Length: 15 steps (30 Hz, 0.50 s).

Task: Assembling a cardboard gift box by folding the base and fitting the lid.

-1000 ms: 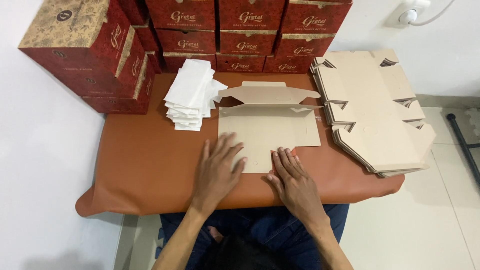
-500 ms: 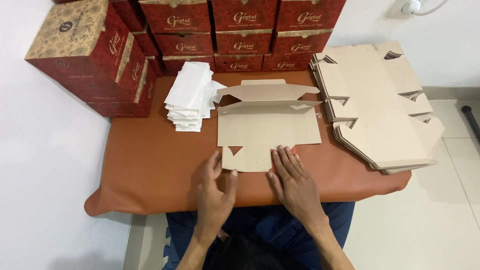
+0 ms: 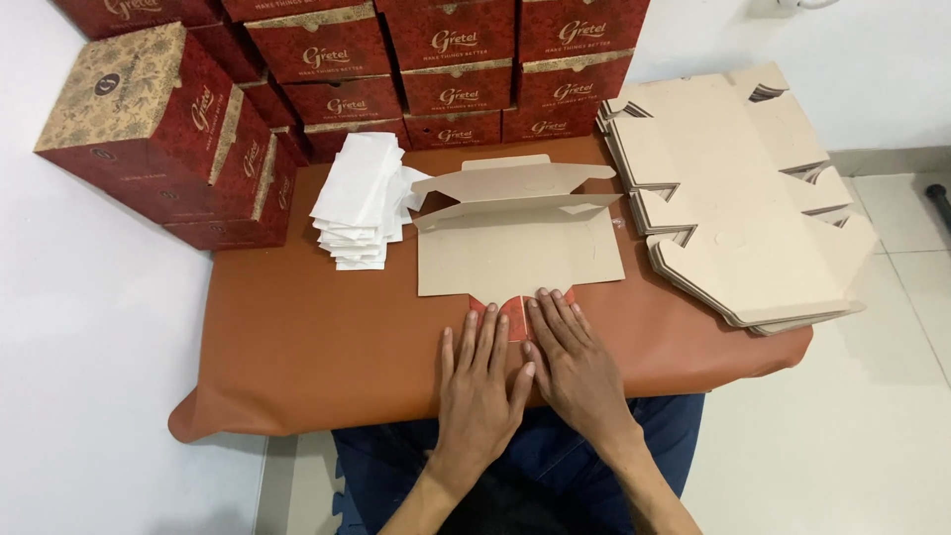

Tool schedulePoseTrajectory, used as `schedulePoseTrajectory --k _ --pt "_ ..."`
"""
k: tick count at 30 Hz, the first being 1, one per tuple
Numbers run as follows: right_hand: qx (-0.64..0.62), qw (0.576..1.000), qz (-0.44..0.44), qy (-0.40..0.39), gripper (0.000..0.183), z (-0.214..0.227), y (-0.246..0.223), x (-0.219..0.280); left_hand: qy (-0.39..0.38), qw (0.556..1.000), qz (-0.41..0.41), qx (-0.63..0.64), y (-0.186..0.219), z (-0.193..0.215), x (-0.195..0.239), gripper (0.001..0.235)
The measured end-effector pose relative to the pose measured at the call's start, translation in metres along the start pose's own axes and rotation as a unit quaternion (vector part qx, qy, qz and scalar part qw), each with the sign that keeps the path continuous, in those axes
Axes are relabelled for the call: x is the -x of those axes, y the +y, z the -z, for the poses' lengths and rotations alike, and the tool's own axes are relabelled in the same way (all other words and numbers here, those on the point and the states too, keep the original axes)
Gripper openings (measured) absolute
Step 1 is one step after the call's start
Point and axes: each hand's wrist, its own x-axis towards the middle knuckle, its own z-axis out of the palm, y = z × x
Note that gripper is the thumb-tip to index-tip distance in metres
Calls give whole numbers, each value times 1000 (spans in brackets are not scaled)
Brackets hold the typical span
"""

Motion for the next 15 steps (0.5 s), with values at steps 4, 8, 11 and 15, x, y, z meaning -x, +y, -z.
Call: schedulePoseTrajectory --k 4,8,11,15 --pt "-14 1000 -7 -11 57 3 -1 -1 -20 1000 -6 7 -4 -1 0 66" --pt "-16 1000 -7 -9 56 2 -1 -1 -36 999 -8 -33 -8 -4 -1 62" --pt "-23 1000 -9 -1 58 1 -1 -1 -5 999 -10 -43 -5 2 -4 59" --pt "-114 992 -32 51 66 10 -5 -5 10 999 -12 -43 -16 12 -12 76"
